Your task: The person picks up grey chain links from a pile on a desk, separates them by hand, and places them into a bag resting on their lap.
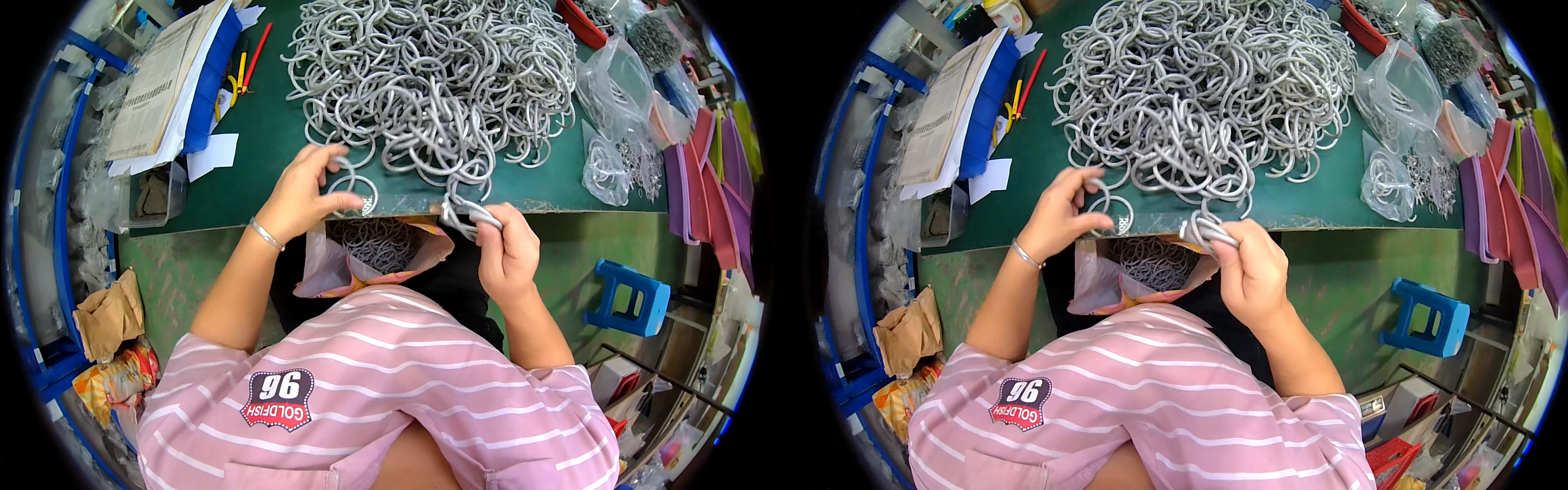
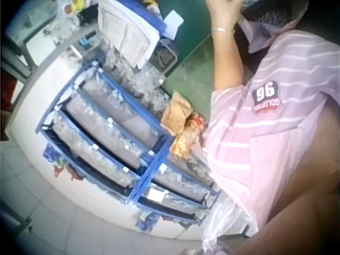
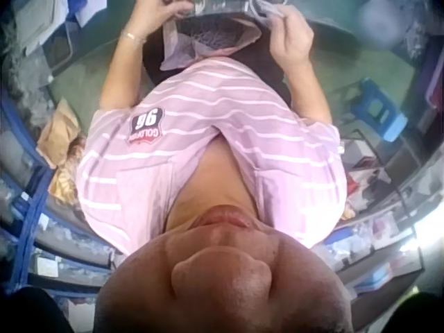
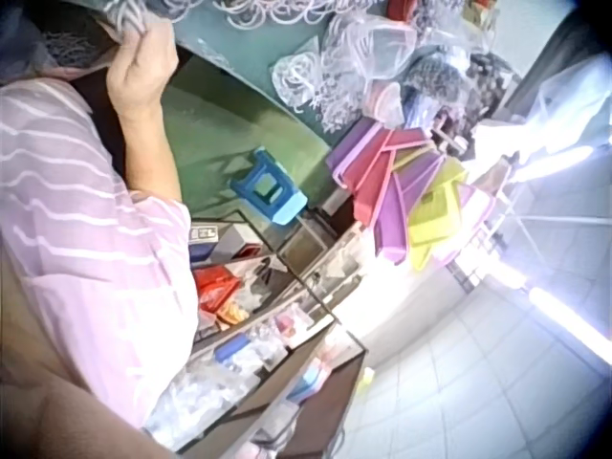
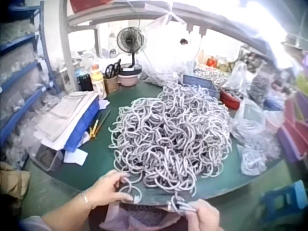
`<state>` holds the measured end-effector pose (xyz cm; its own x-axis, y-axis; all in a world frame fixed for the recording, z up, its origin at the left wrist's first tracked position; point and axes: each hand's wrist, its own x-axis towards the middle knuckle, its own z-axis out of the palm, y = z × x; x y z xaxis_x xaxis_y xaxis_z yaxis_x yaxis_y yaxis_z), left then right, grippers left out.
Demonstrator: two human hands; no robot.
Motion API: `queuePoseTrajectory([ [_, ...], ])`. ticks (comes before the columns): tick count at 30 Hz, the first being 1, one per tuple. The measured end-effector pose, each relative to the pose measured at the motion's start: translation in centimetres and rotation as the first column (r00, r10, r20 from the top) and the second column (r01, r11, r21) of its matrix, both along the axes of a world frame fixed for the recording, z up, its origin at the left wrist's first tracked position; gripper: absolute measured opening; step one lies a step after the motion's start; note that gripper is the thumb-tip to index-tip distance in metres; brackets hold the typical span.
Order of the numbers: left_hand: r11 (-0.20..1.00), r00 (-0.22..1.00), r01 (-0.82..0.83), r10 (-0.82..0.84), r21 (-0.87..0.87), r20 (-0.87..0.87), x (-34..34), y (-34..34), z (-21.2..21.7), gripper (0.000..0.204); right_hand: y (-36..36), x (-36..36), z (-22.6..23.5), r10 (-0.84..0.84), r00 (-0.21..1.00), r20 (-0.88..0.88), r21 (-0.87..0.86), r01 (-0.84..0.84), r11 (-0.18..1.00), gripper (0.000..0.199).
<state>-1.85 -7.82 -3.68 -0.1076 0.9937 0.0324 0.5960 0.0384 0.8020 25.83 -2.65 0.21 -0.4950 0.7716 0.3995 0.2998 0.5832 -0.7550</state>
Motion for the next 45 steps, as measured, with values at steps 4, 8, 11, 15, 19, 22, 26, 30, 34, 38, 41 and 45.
queuePoseTrajectory([
  [4,0.987,0.976,0.056,-0.022,0.153,-0.217,0.9,-0.7,-0.9,0.053,1.0,0.4,-4.6,-0.139,0.95,0.28,-0.078,0.166,0.983,0.016],
  [8,0.998,0.978,0.031,-0.018,0.059,-0.21,1.9,-0.7,0.0,0.04,1.1,-0.9,-5.1,-0.234,0.861,0.451,-0.014,0.269,0.963,0.029],
  [11,0.996,0.972,0.06,-0.042,0.07,-0.23,1.9,-1.0,-0.3,0.029,1.1,-1.1,-4.8,-0.234,0.837,0.495,0.082,0.224,0.971,0.033],
  [15,0.986,0.958,0.086,-0.042,0.141,-0.285,2.4,-1.5,-0.4,0.018,1.0,-1.2,-4.2,-0.249,0.815,0.523,0.265,0.122,0.957,0.025],
  [19,0.968,0.934,0.193,-0.132,0.158,-0.331,2.8,-2.5,-0.7,0.018,1.0,-0.3,-3.6,-0.204,0.817,0.539,0.287,0.049,0.957,0.018],
  [22,0.931,0.926,0.299,-0.231,0.208,-0.298,4.1,-4.6,-1.3,0.024,0.8,0.4,-3.3,-0.092,0.902,0.422,0.137,0.037,0.99,0.018],
  [26,0.894,0.929,0.341,-0.274,0.291,-0.247,4.8,-4.9,-2.6,0.025,0.7,0.2,-4.4,-0.103,0.931,0.351,0.178,0.042,0.983,0.021],
  [30,0.971,0.998,-0.034,0.045,0.236,-0.042,6.4,-1.6,-0.4,0.033,0.7,-0.5,-5.3,0.032,0.97,0.243,0.191,-0.08,0.978,0.024],
  [34,0.932,0.979,-0.046,0.113,0.36,-0.17,6.6,2.9,-2.2,0.034,0.6,-0.9,-4.2,0.086,0.982,0.166,0.069,-0.099,0.993,0.02],
  [38,0.962,0.999,-0.024,0.034,0.272,-0.03,5.8,3.7,-1.9,0.02,0.9,0.0,-4.4,0.034,0.999,0.006,-0.282,-0.031,0.959,0.015],
  [41,0.967,0.973,-0.182,0.15,0.177,0.177,5.6,3.9,-2.4,0.017,1.5,-0.8,-3.8,-0.032,0.983,-0.183,-0.221,-0.01,0.975,0.009],
  [45,0.958,0.961,-0.227,0.191,0.176,0.2,5.3,3.0,2.6,0.018,1.3,-1.7,-1.9,-0.076,0.953,-0.292,-0.221,0.011,0.975,0.007],
])
